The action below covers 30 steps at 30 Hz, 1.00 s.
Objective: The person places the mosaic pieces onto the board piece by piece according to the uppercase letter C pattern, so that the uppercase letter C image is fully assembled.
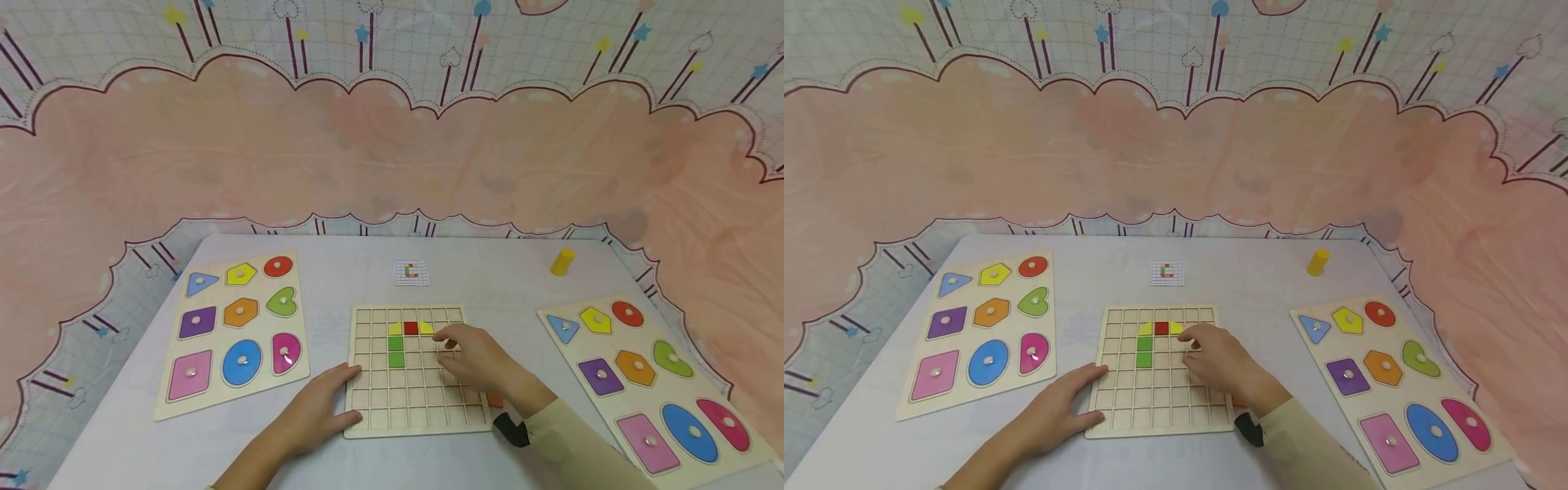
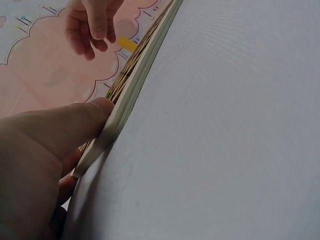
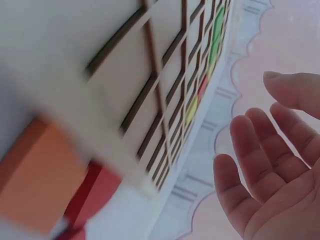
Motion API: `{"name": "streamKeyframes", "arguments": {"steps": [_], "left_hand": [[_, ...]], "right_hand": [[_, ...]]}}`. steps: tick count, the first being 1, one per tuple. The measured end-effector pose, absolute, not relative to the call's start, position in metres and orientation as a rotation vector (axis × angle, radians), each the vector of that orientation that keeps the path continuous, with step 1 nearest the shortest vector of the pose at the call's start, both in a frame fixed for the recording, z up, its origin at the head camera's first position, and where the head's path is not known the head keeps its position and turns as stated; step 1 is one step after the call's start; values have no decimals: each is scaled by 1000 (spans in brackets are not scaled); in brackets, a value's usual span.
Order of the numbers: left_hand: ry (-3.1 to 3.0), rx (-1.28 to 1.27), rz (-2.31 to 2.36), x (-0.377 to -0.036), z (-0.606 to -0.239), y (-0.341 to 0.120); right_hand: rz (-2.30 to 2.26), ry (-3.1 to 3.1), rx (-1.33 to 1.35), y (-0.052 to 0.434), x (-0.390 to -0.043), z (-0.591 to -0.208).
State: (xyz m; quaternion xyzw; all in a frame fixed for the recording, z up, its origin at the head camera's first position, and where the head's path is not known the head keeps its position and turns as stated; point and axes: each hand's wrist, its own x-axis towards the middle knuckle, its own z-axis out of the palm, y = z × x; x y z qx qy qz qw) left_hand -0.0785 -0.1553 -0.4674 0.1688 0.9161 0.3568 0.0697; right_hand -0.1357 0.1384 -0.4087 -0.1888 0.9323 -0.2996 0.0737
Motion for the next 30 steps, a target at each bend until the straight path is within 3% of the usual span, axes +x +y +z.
{"name": "streamKeyframes", "arguments": {"steps": [14,30], "left_hand": [[2772,497,1050,-79,-467,-155],[2776,496,1060,-79,-467,-154]], "right_hand": [[-892,2834,-349,196,-123,-417],[-868,2817,-316,216,-117,-432]]}}
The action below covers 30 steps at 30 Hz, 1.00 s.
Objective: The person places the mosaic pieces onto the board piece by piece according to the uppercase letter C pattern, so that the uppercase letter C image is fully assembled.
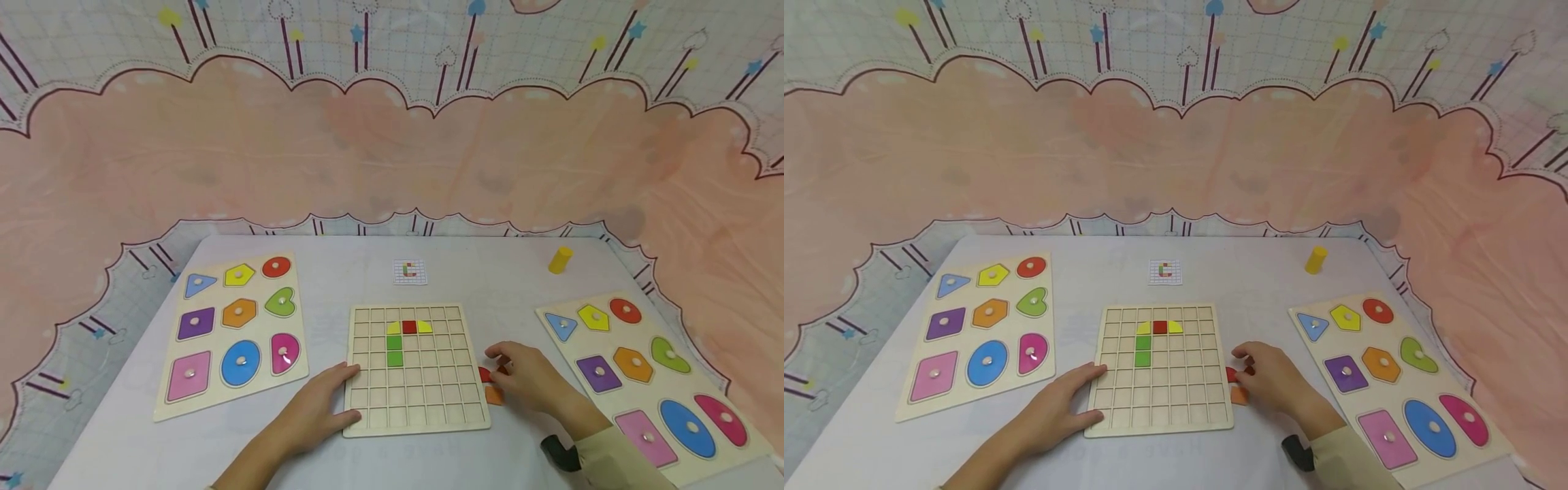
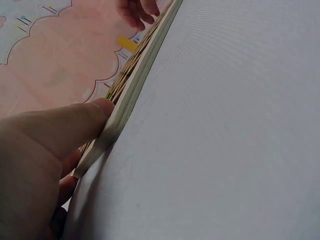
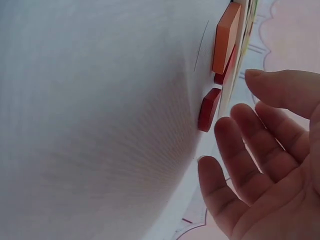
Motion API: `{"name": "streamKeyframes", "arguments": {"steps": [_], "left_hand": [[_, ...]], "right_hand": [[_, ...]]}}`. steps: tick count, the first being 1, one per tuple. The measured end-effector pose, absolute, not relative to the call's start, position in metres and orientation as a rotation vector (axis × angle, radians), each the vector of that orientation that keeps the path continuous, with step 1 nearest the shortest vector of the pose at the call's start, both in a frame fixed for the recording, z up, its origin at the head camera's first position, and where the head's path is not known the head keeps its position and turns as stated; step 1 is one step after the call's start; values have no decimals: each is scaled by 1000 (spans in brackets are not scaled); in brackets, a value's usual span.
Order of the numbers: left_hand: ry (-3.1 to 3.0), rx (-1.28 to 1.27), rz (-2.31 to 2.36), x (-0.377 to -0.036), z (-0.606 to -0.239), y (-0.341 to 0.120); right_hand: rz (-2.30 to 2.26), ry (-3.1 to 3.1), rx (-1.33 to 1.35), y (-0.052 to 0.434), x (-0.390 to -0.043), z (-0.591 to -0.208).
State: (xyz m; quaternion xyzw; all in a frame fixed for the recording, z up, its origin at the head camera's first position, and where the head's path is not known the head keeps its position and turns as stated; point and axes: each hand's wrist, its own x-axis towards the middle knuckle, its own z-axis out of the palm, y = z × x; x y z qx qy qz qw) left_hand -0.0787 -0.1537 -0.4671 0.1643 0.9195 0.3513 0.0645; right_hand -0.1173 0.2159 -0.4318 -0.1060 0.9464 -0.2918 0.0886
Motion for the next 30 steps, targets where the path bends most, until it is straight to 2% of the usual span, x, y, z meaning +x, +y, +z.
{"name": "streamKeyframes", "arguments": {"steps": [30], "left_hand": [[2760,484,1062,-78,-466,-154]], "right_hand": [[-802,2812,-343,223,-117,-435]]}}
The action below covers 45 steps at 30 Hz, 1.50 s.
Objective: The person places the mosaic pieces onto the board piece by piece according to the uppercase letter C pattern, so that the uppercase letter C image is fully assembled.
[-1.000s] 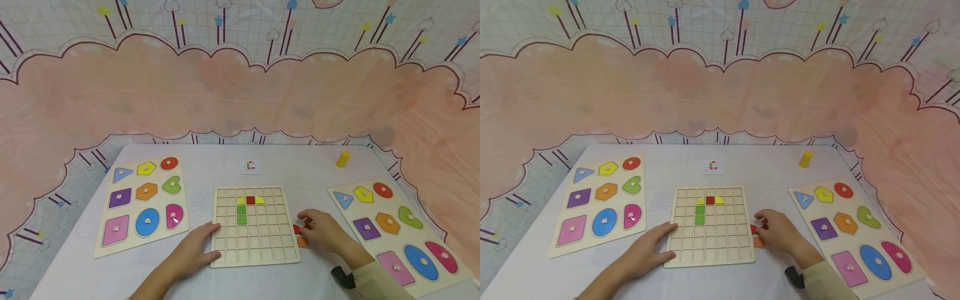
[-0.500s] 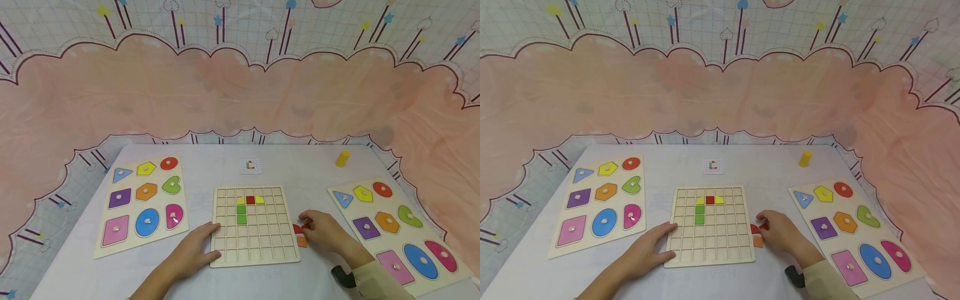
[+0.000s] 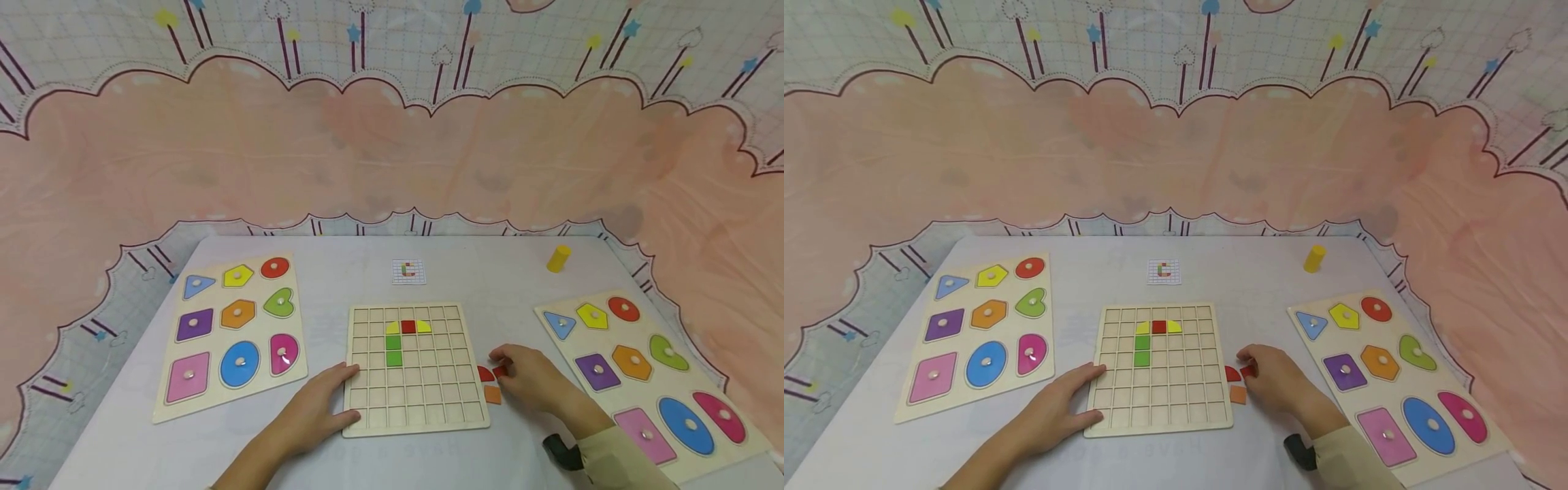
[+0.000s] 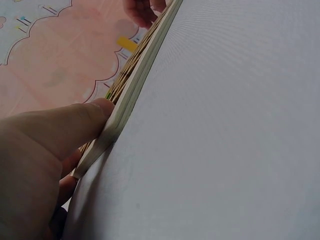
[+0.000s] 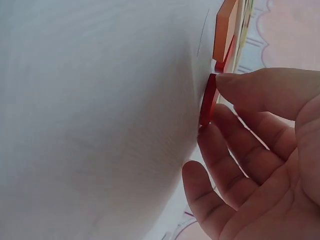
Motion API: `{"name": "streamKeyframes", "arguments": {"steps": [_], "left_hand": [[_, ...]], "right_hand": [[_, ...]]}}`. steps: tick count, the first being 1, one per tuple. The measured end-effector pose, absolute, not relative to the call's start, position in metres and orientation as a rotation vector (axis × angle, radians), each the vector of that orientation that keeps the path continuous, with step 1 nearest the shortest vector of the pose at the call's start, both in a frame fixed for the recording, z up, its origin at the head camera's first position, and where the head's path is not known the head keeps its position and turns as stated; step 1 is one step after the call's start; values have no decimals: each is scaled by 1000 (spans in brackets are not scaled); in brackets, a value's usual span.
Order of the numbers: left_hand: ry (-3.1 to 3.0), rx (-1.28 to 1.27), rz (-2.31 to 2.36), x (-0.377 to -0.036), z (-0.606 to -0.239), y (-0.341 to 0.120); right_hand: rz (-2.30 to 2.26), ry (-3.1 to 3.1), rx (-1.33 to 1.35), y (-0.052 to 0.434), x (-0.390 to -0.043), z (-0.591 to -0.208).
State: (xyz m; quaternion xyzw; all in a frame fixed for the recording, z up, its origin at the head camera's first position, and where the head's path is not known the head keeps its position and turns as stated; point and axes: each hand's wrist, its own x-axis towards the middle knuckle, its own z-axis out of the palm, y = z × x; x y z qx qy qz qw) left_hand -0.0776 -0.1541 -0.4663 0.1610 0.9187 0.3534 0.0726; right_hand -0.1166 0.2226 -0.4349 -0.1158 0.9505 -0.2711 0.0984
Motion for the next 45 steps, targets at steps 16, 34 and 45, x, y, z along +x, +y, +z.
{"name": "streamKeyframes", "arguments": {"steps": [16,34,45], "left_hand": [[2763,471,1048,-78,-466,-153],[2761,467,1061,-79,-467,-154],[2754,455,1058,-78,-465,-153]], "right_hand": [[-737,2847,-292,223,-117,-433],[-766,2836,-264,223,-117,-435],[-658,2863,-287,221,-119,-434]]}}
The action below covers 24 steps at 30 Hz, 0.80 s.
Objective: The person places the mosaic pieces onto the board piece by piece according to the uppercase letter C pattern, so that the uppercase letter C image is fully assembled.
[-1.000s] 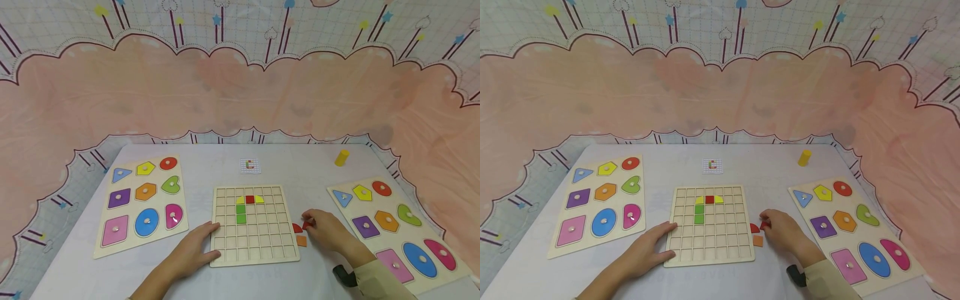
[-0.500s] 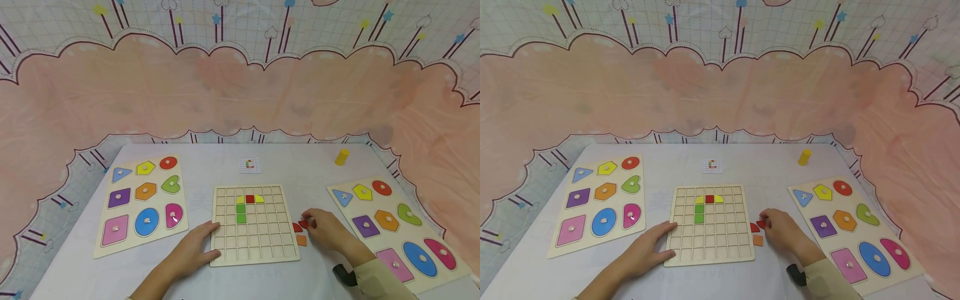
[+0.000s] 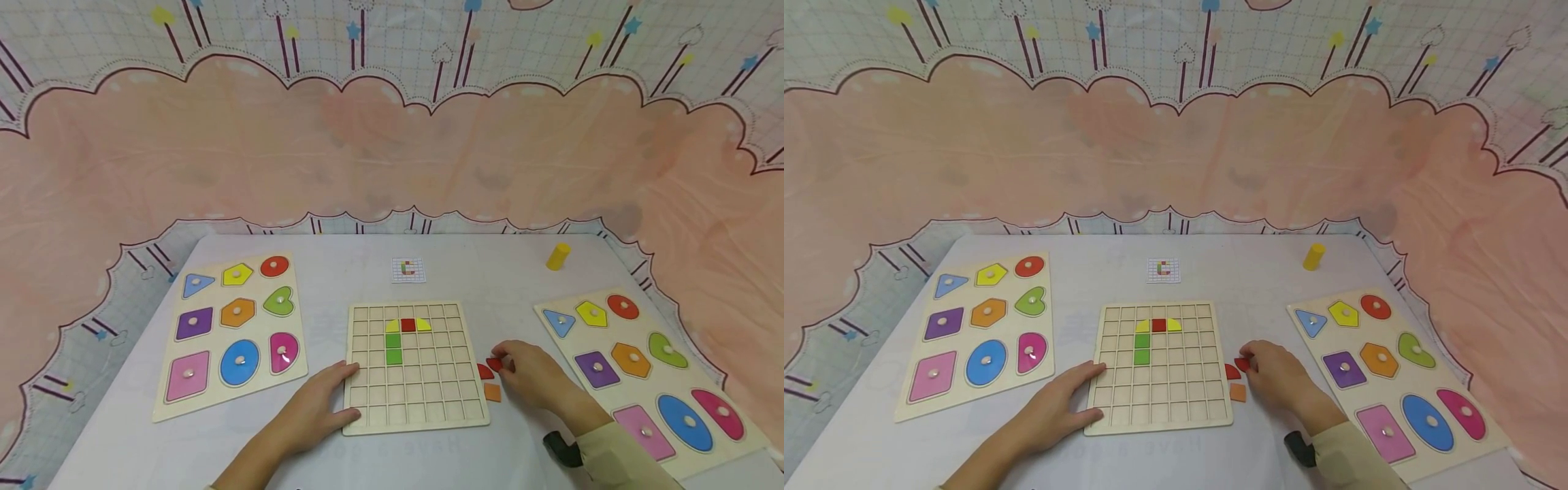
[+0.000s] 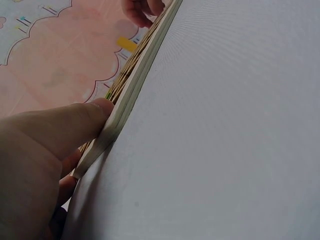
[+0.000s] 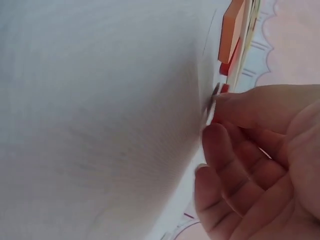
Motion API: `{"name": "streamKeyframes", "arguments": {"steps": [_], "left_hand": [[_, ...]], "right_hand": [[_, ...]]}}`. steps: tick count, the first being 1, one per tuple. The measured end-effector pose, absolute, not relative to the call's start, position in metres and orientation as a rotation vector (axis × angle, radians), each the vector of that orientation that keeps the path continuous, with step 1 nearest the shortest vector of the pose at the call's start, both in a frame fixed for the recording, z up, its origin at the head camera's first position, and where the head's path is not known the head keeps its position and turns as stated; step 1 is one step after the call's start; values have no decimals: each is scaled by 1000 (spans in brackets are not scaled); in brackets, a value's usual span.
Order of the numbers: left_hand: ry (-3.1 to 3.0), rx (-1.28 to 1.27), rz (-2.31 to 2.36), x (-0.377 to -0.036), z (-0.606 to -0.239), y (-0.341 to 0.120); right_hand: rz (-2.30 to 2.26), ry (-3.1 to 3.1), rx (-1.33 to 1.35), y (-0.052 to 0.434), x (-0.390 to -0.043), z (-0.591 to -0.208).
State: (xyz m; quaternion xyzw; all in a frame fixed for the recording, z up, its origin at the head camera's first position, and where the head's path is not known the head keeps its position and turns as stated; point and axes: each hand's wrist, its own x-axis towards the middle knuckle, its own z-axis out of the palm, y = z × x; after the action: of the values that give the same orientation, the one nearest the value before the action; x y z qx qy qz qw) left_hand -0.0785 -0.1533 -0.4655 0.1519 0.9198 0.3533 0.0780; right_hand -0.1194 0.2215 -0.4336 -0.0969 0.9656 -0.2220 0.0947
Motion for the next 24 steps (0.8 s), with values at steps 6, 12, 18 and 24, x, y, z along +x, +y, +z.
{"name": "streamKeyframes", "arguments": {"steps": [6,12,18,24], "left_hand": [[2760,460,1057,-78,-466,-153],[2767,474,1065,-78,-466,-154],[2768,479,1073,-78,-466,-154],[2781,484,1058,-77,-467,-154]], "right_hand": [[-696,2869,-266,217,-120,-428],[-789,2824,-217,206,-122,-421],[-828,2811,-236,192,-124,-416],[-830,2838,-333,183,-124,-413]]}}
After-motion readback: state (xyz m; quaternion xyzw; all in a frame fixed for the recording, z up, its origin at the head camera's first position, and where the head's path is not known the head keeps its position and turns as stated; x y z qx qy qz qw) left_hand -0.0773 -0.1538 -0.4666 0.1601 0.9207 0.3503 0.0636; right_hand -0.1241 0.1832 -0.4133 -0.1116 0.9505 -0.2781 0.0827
